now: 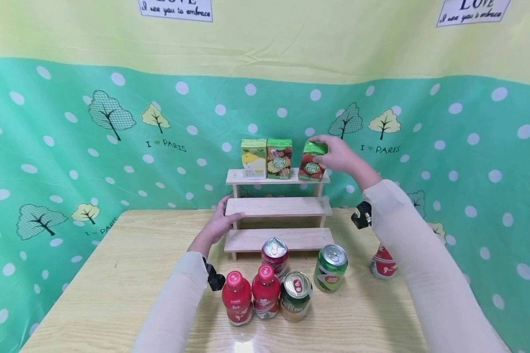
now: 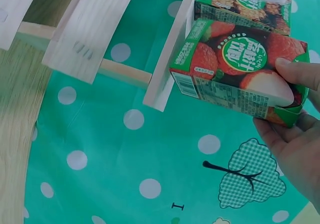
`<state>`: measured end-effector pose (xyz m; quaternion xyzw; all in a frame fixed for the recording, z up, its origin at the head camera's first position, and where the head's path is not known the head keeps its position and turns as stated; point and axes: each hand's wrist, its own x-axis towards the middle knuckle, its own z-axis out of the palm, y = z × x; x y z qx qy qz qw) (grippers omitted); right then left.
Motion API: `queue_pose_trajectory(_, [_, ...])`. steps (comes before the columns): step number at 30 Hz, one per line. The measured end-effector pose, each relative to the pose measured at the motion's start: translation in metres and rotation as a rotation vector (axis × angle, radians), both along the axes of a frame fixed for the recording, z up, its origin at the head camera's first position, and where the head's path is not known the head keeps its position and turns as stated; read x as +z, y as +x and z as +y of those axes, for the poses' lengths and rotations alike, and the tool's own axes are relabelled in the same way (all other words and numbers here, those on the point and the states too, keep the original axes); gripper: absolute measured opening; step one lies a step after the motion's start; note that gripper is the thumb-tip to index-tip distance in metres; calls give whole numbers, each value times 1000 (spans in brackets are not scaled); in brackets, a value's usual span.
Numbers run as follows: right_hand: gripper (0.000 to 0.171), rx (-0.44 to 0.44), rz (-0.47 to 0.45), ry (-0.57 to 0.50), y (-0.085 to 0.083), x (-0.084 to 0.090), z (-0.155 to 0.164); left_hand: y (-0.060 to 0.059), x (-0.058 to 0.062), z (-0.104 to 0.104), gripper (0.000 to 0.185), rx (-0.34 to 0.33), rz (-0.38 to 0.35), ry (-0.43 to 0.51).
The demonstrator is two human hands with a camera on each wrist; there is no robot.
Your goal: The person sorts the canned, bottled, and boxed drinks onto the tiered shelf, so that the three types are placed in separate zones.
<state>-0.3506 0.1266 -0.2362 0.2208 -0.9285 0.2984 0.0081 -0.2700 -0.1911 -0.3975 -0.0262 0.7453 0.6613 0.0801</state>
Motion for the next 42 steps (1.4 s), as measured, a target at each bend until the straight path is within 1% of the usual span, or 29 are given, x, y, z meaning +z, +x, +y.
queue_pose_trajectory(4, [56,-6,9,-12,-4,0,-5,2,3,0,86,7,4,-7])
queue_pose_trajectory(7, [56,2,-3,-19,-5,-2,-9,0,1,-1,87,10,-2,0])
queue_pose_trajectory(10, [56,6,-15,-25,-5,-4,-12,-4,-4,-2,88,14,-8,8])
queue_pose_trajectory(13, [57,13,-19,-29,-6,-6,-16,-10,-12,-3,88,29,-8,20])
queue_pose_trajectory(17, [55,22,-12,-44,-10,-8,-21,-17,-22,-5,87,46,6,10])
queue_pose_trajectory(19, [55,17,-5,-46,-12,-10,-22,-19,-24,-6,87,47,11,-3])
queue_pose_trajectory(21, [55,9,5,-47,-14,-11,-22,-19,-25,-6,88,40,9,-2])
queue_pose_trajectory(23, [55,-7,13,-51,-16,-13,-22,-16,-20,-5,88,30,0,-1])
queue_pose_trajectory(24, [54,-15,13,-56,-17,-14,-21,-16,-20,-5,88,27,-3,-1])
queue_pose_trajectory(28, [52,-57,1,-97,-22,-19,-21,-17,-21,-5,88,25,-5,-8])
queue_pose_trajectory(30, [53,-79,-6,-132,-23,-22,-21,-21,-27,-7,88,36,-4,-5])
queue_pose_trajectory(35, [53,-118,6,-224,-26,-31,-21,-21,-29,-7,87,52,-10,-13])
queue_pose_trajectory(39, [51,-123,17,-270,-26,-33,-22,-21,-29,-7,87,52,-2,-26])
queue_pose_trajectory(42, [50,-117,6,-300,-26,-32,-24,-22,-28,-6,86,53,3,-22])
